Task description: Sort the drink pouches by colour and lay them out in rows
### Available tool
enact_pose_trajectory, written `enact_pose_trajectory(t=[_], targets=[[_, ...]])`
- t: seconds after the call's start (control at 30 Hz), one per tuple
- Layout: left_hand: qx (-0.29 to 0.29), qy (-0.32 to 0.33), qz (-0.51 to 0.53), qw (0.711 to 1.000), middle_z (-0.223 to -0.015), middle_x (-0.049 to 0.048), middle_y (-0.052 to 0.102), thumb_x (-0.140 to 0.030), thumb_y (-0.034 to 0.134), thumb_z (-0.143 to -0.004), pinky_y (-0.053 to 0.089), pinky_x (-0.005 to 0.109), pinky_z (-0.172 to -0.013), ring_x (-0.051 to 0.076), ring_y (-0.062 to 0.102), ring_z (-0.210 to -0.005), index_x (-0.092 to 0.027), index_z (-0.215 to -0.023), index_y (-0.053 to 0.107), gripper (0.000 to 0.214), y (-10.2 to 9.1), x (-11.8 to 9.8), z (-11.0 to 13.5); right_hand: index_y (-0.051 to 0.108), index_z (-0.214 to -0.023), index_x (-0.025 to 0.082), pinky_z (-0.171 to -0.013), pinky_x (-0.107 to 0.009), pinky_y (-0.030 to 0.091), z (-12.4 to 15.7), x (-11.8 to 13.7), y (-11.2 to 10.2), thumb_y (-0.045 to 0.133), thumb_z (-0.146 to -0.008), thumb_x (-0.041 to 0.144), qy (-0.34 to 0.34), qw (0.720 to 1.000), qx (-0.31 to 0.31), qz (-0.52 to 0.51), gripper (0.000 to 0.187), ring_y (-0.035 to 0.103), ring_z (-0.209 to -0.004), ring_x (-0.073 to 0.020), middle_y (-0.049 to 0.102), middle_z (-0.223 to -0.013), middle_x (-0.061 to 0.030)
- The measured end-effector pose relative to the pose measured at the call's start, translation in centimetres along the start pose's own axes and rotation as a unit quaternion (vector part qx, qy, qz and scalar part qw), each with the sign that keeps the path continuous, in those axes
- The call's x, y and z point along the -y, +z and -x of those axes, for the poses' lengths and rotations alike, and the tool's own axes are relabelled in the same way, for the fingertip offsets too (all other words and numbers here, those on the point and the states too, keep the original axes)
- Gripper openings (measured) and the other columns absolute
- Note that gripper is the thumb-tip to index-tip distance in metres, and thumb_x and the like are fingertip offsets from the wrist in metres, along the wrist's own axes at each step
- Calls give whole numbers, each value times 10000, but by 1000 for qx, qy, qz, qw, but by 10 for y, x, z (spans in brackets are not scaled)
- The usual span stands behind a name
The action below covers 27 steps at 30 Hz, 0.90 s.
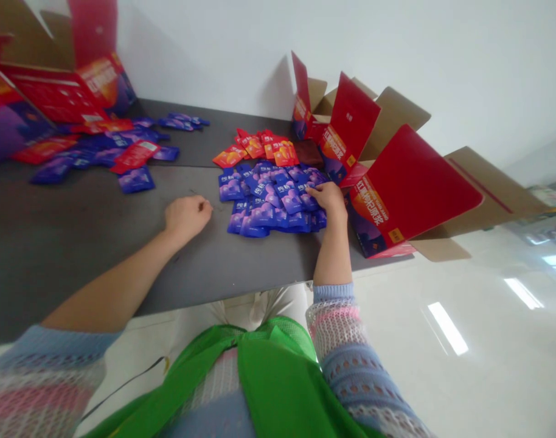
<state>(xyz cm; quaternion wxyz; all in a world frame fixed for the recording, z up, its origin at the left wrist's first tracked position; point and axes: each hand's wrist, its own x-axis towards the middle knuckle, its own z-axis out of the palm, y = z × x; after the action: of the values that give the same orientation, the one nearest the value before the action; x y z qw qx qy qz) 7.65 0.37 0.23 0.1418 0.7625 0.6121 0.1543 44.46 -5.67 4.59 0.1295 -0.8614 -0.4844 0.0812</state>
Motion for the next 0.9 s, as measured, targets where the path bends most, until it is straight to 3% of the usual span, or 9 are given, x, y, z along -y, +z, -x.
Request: enact_pose_trajectory(t=[0.13,0.3,0.43,0.53,0.6,0.73,0.9], targets=[[8,1,-53,999,-977,112,783,-343,472,-945,510,377,-771,312,705,-916,-214,-971,809,362,1,-2,1,817,-1053,161,-770,-278,468,12,15,-4,639,-979,489,1,999,-28,17,380,728,-983,-263,792,-1071,-164],[-21,-37,-33,999,-967,109,783,-347,480,-942,501,372,-760,312,707,-928,-221,-959,807,351,-1,2,-5,806,-1103,100,-856,-345,517,21,27,-6,555,-1014,513,26,998,-38,49,491,736,-1067,-337,775,-1106,-245],[-147,-129,-21,980,-922,132,756,-362,433,-973,485,376,-772,307,703,-906,-203,-988,779,382,-10,24,-25,805,-1143,123,-860,-380,526,18,22,-7,503,-1018,525,17,998,-30,57,518,732,-1086,-359,773,-1127,-234],[-263,-192,-15,945,-996,151,738,-330,371,-996,482,384,-812,302,693,-955,-188,-1025,739,396,-24,58,-44,804,-1177,158,-840,-403,529,11,13,-4,510,-991,553,0,998,-40,45,527,735,-1067,-376,783,-1101,-214],[-297,-238,6,925,-1079,168,727,-311,368,-991,488,401,-848,312,686,-1010,-176,-1068,717,382,-32,82,-53,805,-1192,166,-837,-415,529,7,8,-1,512,-978,553,-11,998,-52,34,531,736,-1067,-386,785,-1097,-215],[-290,-319,61,900,-1279,239,669,-418,468,-964,456,509,-1012,383,605,-1229,-114,-1240,650,450,-38,106,-61,813,-1182,168,-813,-420,523,4,4,1,529,-951,548,-24,997,-71,3,528,739,-1056,-398,787,-1087,-220],[-246,-344,26,906,-1516,379,435,-663,770,-718,269,668,-1157,508,378,-1427,4,-1440,456,1032,-32,103,-64,821,-1146,152,-790,-391,523,7,7,-1,524,-945,526,-45,996,-73,-23,519,745,-1040,-373,794,-1067,-208]])
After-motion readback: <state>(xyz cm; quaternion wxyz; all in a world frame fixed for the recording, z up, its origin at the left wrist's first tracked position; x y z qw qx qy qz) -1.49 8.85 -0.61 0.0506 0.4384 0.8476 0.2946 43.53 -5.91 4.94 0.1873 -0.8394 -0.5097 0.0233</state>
